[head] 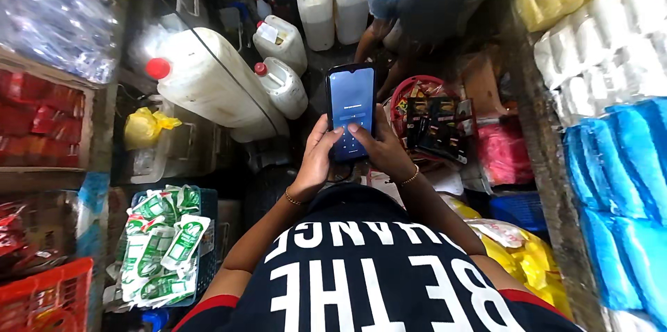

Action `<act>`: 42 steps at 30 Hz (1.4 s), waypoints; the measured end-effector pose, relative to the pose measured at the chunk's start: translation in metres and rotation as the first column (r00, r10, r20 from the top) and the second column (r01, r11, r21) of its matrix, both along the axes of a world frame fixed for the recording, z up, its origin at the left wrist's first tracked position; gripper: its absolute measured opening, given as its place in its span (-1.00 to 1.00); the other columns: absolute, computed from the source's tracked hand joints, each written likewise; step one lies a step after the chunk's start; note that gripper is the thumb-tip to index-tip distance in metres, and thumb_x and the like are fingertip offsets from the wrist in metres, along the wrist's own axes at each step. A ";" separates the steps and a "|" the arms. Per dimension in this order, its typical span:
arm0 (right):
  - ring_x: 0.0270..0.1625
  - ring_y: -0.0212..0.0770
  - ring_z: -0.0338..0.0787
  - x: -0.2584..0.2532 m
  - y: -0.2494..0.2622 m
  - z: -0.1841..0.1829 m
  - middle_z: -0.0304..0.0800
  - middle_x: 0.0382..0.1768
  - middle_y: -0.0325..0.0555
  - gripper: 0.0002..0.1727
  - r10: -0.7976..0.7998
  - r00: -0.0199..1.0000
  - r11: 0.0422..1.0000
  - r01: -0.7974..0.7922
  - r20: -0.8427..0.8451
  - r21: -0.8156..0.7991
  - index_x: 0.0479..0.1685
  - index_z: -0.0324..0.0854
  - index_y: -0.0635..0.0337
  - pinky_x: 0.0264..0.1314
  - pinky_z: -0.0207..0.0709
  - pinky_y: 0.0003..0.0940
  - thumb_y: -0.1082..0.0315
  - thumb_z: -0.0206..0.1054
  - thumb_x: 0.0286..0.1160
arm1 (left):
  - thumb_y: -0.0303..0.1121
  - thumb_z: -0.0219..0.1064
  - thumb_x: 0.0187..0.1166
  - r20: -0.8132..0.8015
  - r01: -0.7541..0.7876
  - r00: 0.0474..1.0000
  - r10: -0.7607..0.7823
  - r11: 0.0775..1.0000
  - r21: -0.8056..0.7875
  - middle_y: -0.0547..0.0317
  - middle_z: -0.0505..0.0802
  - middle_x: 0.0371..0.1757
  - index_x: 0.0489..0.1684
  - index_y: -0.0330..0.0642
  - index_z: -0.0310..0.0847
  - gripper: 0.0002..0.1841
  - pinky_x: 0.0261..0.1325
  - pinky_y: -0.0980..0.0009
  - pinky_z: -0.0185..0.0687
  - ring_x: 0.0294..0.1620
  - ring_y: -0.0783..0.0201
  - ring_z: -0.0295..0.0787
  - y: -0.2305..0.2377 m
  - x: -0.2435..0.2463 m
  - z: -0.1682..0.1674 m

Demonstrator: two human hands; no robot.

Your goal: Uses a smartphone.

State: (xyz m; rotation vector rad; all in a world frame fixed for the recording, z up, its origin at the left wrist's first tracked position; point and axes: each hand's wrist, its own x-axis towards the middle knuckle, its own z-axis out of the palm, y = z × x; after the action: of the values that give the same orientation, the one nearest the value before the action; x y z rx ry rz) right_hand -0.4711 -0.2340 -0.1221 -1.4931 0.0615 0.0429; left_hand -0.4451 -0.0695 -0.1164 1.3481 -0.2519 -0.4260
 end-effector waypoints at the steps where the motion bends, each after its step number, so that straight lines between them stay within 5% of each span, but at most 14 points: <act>1: 0.10 -0.45 0.81 0.000 0.000 0.000 0.73 0.19 -0.24 -0.35 -0.001 1.000 1.000 0.001 0.003 -0.006 0.69 0.13 -0.02 0.14 0.76 -0.42 0.12 0.29 0.69 | -0.21 -0.11 0.77 0.004 0.004 1.000 -0.004 1.000 -0.001 0.23 0.79 0.23 0.59 0.12 0.41 -0.54 0.04 0.32 0.78 0.06 0.37 0.79 0.001 0.000 -0.001; 8: 0.06 -0.41 0.83 0.002 -0.003 -0.004 0.73 0.19 -0.22 -0.33 0.051 0.998 0.997 -0.052 0.020 0.054 0.69 0.10 -0.05 0.09 0.78 -0.41 0.25 0.29 0.62 | -0.34 -0.05 0.61 -0.025 0.005 1.000 -0.005 0.999 -0.033 0.20 0.77 0.25 0.60 0.09 0.41 -0.48 0.05 0.30 0.76 0.09 0.35 0.77 0.004 0.002 -0.003; 14: 0.11 -0.38 0.78 0.002 -0.010 -0.009 0.68 0.25 -0.24 -0.49 0.117 0.988 0.973 -0.134 0.098 0.187 0.68 0.19 -0.13 0.10 0.75 -0.38 0.19 0.04 0.76 | -0.54 0.09 0.61 -0.034 0.002 0.999 -0.006 0.995 -0.099 0.13 0.80 0.17 0.53 0.00 0.41 -0.52 0.07 0.31 0.78 0.04 0.30 0.81 0.004 0.002 -0.001; 21: 0.13 -0.35 0.81 0.001 -0.010 -0.006 0.67 0.30 -0.15 -0.35 0.139 0.986 0.982 -0.149 0.091 0.116 0.78 0.05 0.00 0.15 0.76 -0.37 0.36 0.13 0.70 | -0.47 0.02 0.55 -0.029 -0.019 0.999 0.017 0.998 -0.065 0.17 0.79 0.18 0.55 0.04 0.43 -0.47 0.03 0.34 0.77 0.02 0.36 0.80 0.007 0.000 0.003; 26: 0.12 -0.35 0.82 0.001 -0.015 -0.009 0.69 0.31 -0.15 -0.09 0.204 0.976 0.970 -0.211 0.072 0.119 0.83 -0.06 -0.05 0.12 0.76 -0.39 0.48 0.28 0.39 | -0.45 0.00 0.57 -0.030 -0.027 0.999 0.025 0.996 -0.086 0.20 0.79 0.17 0.52 0.04 0.44 -0.50 0.03 0.35 0.76 0.02 0.37 0.79 0.008 0.000 0.003; 42: 0.12 -0.36 0.80 0.003 -0.015 -0.011 0.70 0.28 -0.17 -0.14 0.203 0.979 0.971 -0.205 0.025 0.127 0.81 0.01 -0.07 0.12 0.74 -0.38 0.41 0.23 0.39 | -0.42 0.00 0.54 -0.045 -0.084 0.996 0.081 0.995 -0.060 0.22 0.77 0.26 0.56 0.05 0.44 -0.47 0.12 0.30 0.74 0.13 0.37 0.76 0.007 0.000 -0.002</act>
State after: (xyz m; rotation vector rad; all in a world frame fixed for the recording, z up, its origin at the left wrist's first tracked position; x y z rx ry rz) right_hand -0.4684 -0.2491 -0.1336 -1.3658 -0.1036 0.2005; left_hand -0.4454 -0.0628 -0.1182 1.2827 -0.1723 -0.3741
